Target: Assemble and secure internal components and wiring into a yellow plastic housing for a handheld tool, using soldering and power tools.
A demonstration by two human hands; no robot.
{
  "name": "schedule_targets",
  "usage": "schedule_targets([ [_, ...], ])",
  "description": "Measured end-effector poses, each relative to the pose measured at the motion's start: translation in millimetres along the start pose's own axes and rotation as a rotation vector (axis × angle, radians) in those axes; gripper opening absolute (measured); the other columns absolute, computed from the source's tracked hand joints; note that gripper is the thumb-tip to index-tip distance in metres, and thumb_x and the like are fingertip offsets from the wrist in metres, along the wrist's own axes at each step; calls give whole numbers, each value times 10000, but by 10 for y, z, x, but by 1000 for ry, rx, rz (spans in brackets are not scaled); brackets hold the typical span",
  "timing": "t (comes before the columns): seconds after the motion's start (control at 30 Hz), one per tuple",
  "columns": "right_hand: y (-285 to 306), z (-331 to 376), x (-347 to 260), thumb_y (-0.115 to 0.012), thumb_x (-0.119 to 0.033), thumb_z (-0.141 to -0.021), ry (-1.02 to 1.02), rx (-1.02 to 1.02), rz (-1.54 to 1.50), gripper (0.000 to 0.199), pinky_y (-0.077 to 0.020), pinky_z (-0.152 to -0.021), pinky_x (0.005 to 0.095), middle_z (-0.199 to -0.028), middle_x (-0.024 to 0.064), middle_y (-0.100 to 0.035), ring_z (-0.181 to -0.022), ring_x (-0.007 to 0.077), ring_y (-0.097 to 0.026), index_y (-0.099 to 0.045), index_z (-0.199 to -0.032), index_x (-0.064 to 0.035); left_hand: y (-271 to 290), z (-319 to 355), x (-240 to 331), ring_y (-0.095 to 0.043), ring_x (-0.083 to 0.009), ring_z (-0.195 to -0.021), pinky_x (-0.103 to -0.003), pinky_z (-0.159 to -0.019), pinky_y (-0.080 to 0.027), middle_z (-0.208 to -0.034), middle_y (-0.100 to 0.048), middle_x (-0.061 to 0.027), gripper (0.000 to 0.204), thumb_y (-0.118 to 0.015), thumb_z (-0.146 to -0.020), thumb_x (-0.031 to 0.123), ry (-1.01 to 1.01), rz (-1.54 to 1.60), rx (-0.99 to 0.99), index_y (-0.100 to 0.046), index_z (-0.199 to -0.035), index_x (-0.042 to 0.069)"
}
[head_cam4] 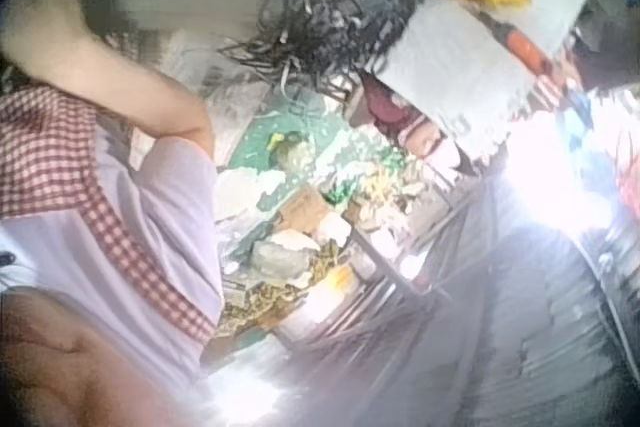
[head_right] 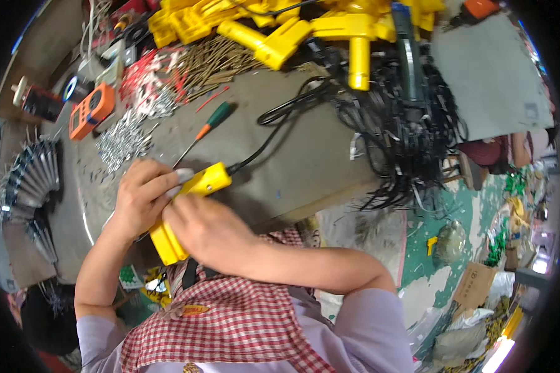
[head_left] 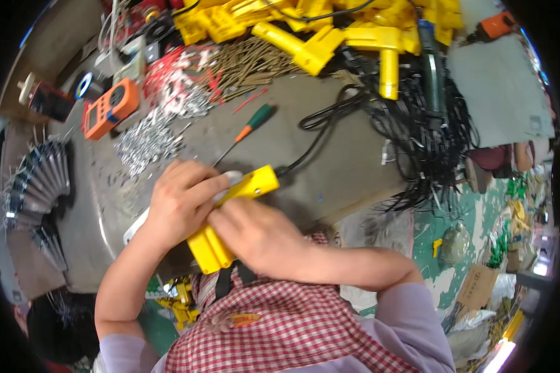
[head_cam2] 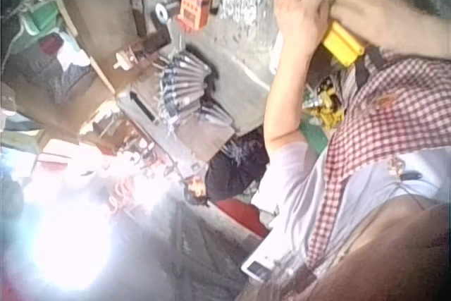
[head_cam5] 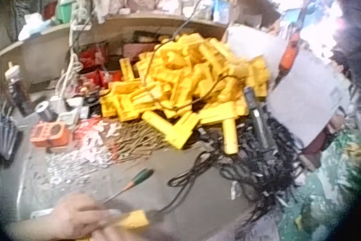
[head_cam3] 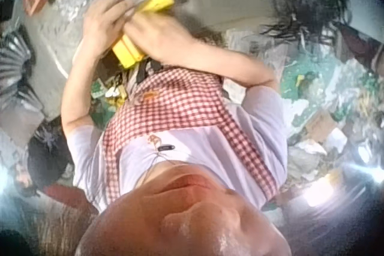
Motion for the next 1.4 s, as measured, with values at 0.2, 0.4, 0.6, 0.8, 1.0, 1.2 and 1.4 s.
schedule_targets([
  [0.2,819,-92,653,-634,-80,-763,-88,283,368,217,-513,-666,400,-949,120,-616,-766,322,-611,-609,-974,-36,109,146,-32,-557,-249,-733,-354,-665,-434,-807,-585,-51,213,-678,-641,10,16,-9,-42,-643,-843,71],
  [0.4,2399,658,2564,-695,-135,-720,-882,455,675,712,-461,-855,461,-1034,249,-601,-980,427,-566,-357,-1334,-12,159,11,16,-552,-260,-793,-369,-704,-437,-862,-588,-79,175,-706,-673,158,91,15,-14,-609,-775,54],
  [0.6,2370,414,2125,-584,-88,-837,-700,745,-660,509,-461,-858,414,-957,144,-595,-909,266,-585,-393,-1308,-50,-195,-72,176,-603,-282,-886,-368,-771,-503,-988,-610,-101,456,-700,-740,270,278,-2,-226,-595,-1135,66],
  [0.8,1322,-163,1021,-562,-208,-865,-286,659,-1253,326,-457,-722,366,-827,111,-496,-696,200,-500,-450,-1114,-30,-306,-150,195,-610,-248,-883,-356,-711,-517,-931,-600,-71,411,-679,-754,299,307,-28,-374,-635,-1108,96],
  [1.0,728,-394,462,-629,-451,-858,-214,465,-817,486,-494,-602,308,-767,100,-564,-641,197,-579,-462,-994,-16,-323,-111,198,-601,-235,-895,-354,-706,-519,-904,-581,-61,404,-675,-753,309,302,7,-337,-638,-1078,73],
  [1.2,667,-441,452,-765,-299,-780,-77,402,-1040,742,-520,-614,345,-767,106,-568,-678,216,-599,-291,-1327,-134,-349,-103,214,-579,-214,-872,-327,-667,-522,-876,-567,-60,309,-648,-755,306,245,-46,-331,-623,-937,58],
  [1.4,552,-577,560,-660,-356,-855,170,139,-1153,734,-475,-561,339,-806,100,-533,-594,191,-542,-239,-1403,-107,-392,-101,242,-571,-204,-876,-322,-669,-516,-872,-573,-51,286,-642,-758,318,251,-58,-335,-646,-868,53],
])
Point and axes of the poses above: each hand's wrist, its own z-axis away from the middle knuckle, its own y-axis out of the back of the hand, x = y × z, the point moved 5 cm from there along -z, towards the middle knuckle
